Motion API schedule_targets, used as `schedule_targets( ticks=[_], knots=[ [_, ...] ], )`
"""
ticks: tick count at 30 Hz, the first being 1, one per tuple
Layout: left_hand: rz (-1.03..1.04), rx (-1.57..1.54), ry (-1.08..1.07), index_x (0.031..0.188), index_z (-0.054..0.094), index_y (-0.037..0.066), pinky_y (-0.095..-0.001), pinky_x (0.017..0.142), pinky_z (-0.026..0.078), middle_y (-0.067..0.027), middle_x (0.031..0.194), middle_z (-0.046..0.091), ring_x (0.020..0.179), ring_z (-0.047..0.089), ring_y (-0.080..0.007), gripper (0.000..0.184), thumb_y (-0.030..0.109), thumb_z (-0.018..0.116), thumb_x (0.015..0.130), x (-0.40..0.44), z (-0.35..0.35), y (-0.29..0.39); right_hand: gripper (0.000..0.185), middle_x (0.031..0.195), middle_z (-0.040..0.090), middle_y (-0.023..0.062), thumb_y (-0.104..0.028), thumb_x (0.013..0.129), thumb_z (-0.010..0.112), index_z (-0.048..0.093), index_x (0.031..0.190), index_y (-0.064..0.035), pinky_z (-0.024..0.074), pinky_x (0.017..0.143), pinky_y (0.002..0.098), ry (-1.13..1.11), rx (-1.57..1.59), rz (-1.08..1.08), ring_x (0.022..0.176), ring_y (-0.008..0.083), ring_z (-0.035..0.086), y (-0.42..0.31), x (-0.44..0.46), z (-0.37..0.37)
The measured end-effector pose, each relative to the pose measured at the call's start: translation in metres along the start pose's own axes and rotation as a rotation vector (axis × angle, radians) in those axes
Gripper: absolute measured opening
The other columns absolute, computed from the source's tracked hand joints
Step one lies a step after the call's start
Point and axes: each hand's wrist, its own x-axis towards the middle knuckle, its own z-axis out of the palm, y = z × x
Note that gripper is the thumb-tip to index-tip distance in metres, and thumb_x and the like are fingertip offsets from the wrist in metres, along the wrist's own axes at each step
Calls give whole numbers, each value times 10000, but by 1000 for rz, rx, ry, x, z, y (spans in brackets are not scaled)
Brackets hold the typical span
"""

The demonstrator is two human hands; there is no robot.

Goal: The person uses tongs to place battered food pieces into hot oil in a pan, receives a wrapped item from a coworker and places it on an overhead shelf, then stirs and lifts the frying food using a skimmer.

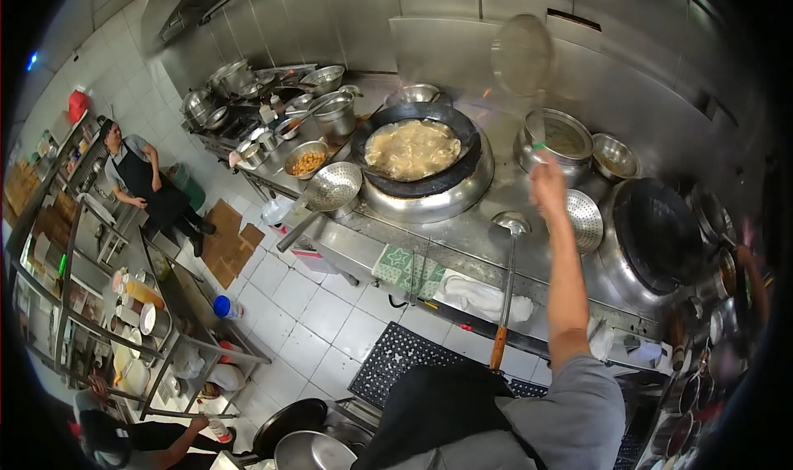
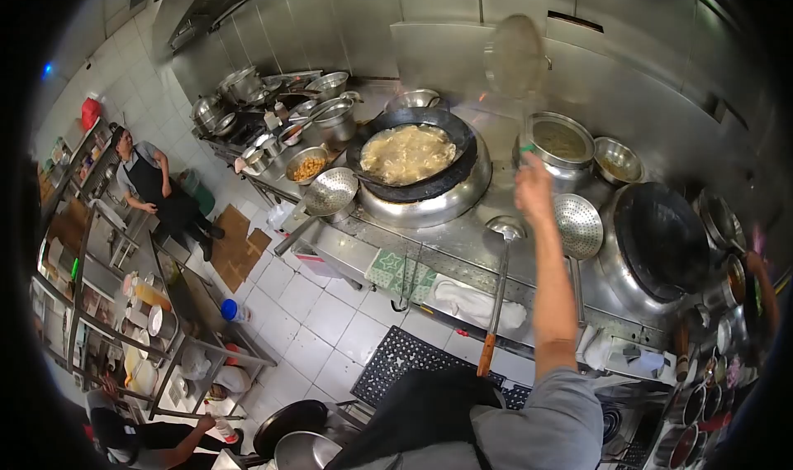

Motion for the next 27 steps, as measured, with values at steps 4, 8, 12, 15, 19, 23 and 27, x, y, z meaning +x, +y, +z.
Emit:
schedule_targets(
  ticks=[4,8,12,15,19,23,27],
  knots=[
    [70,37,6,1174,526,-91,-328,530,490,-130,860,643,718,625,-208,396,140,562,855,18,-11,-9,405,722,521,46,-18,876,441,487,1276,-53,329,313,259,-210,-96,109,431,104,433,55,6,88],
    [410,49,110,1174,522,-91,-331,510,488,-129,865,640,706,623,-207,393,136,559,856,64,-35,-4,355,686,541,73,-33,859,461,558,1200,-7,332,305,295,-472,-227,429,365,142,417,108,28,147],
    [85,-798,260,1134,529,-74,-299,441,460,-107,892,601,626,592,-172,320,109,533,871,88,-30,31,301,747,654,174,-68,852,480,631,1100,9,411,348,346,-259,-496,-59,422,202,571,84,-1,159],
    [-42,-1054,283,1101,554,-29,-251,431,441,-75,816,574,602,579,-145,256,100,522,882,56,-17,52,312,852,678,204,-58,846,470,633,1109,-15,457,393,370,9,-685,-727,510,252,632,132,34,165],
    [-24,-417,59,913,634,52,-349,450,471,-41,699,571,603,594,-180,168,140,500,863,40,22,-5,276,834,659,251,-31,811,489,645,1037,4,532,661,424,-91,-739,-334,684,374,664,104,52,172],
    [-50,-105,-1,894,630,39,-357,452,472,-50,693,569,588,589,-191,174,139,493,852,22,44,-38,222,913,635,283,-47,794,510,645,957,22,471,829,496,-342,-661,206,932,462,594,65,48,169],
    [-81,-71,-15,875,626,27,-365,455,473,-59,687,568,574,585,-202,181,137,487,841,16,47,-56,193,922,635,284,-56,798,501,636,919,9,464,840,494,-114,-718,-251,946,443,599,91,45,174]
  ],
)
